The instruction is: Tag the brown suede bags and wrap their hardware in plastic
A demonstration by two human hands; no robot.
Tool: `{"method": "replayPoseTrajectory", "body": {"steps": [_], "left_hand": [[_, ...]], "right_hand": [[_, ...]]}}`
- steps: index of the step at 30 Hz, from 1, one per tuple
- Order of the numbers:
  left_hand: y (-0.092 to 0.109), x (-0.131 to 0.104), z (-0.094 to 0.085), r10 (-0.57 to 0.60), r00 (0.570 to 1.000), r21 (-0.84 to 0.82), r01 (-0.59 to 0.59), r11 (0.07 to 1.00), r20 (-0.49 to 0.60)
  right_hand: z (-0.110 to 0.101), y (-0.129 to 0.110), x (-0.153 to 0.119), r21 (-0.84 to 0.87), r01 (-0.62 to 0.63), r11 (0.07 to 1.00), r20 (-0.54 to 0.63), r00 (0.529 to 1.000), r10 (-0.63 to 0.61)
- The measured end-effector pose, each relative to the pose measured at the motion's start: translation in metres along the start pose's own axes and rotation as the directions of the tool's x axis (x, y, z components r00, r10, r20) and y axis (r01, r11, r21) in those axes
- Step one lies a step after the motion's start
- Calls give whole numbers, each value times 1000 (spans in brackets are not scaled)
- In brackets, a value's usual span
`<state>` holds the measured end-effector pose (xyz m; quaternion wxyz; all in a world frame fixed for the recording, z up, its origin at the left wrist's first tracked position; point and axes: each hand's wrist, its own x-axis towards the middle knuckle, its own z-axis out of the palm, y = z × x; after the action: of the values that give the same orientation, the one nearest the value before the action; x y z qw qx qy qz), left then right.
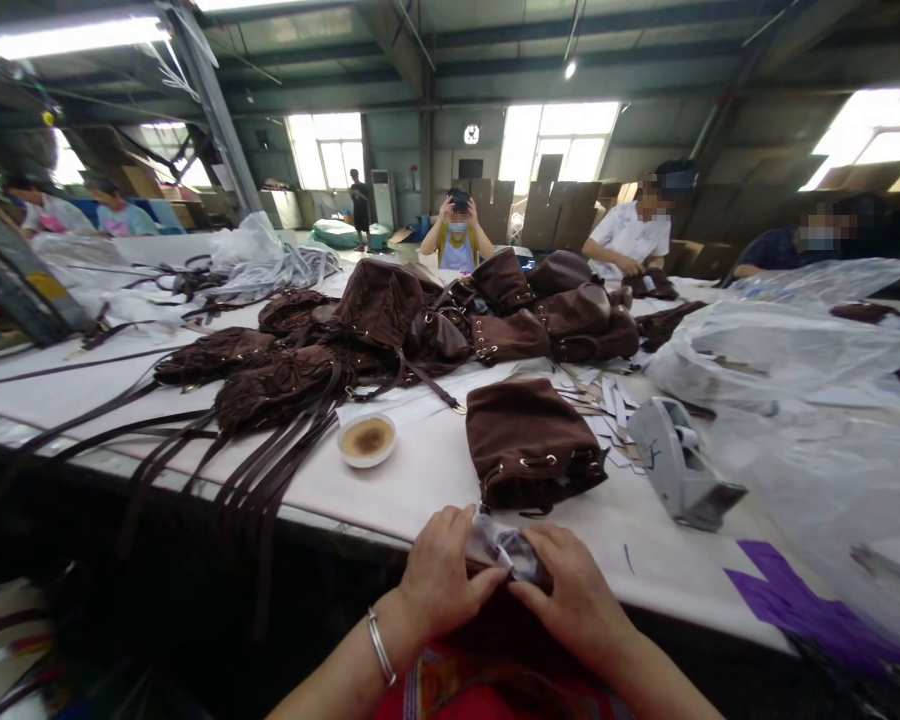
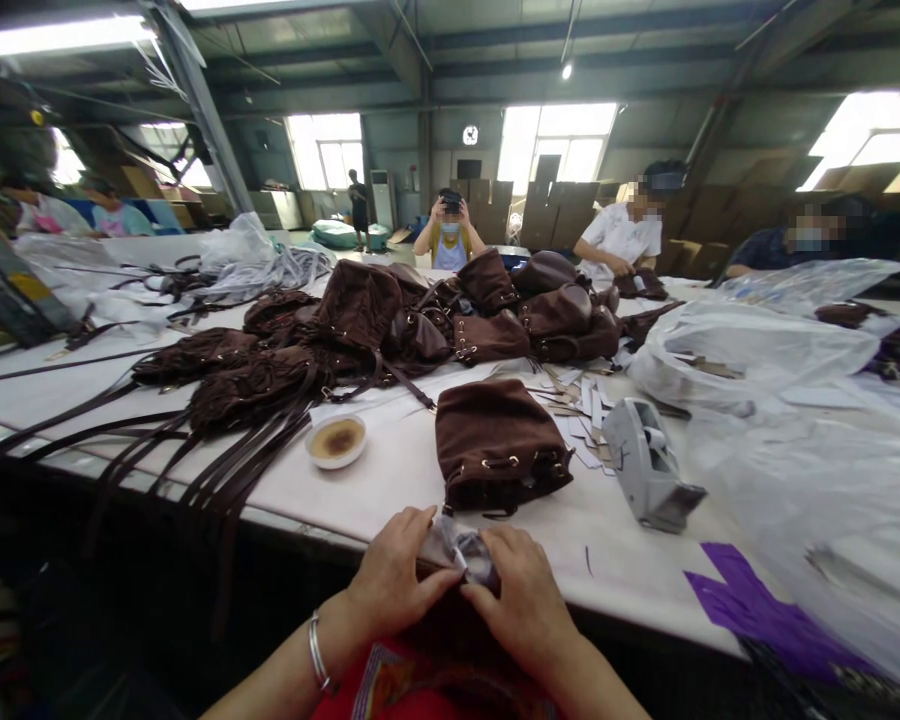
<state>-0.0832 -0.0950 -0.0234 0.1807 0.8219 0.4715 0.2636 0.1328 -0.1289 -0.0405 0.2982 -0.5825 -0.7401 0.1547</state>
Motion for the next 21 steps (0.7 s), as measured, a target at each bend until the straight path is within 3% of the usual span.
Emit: {"method": "replayPoseTrajectory", "body": {"steps": [6,10,14,16,18,21], "left_hand": [[-15,2,14,-13,994,30,16,999,-109],[-33,10,16,8,973,56,5,998,-229],[-28,11,7,59,921,135,-7,991,-385],[-18,9,3,170,931,167,-120,979,-323],[-9,9,3,302,942,185,-273,944,-146],[-8,19,5,376,925,204,-378,903,53]], "right_hand": [[19,-8,28,116,80,990,47,995,-86],[27,-13,39,167,89,982,-21,996,-87],[15,6,35,165,73,984,-122,991,-53],[1,25,33,71,-12,997,-195,981,25],[-12,44,34,-52,-105,993,-231,969,91],[-23,62,40,-192,-182,964,-189,971,146]]}}
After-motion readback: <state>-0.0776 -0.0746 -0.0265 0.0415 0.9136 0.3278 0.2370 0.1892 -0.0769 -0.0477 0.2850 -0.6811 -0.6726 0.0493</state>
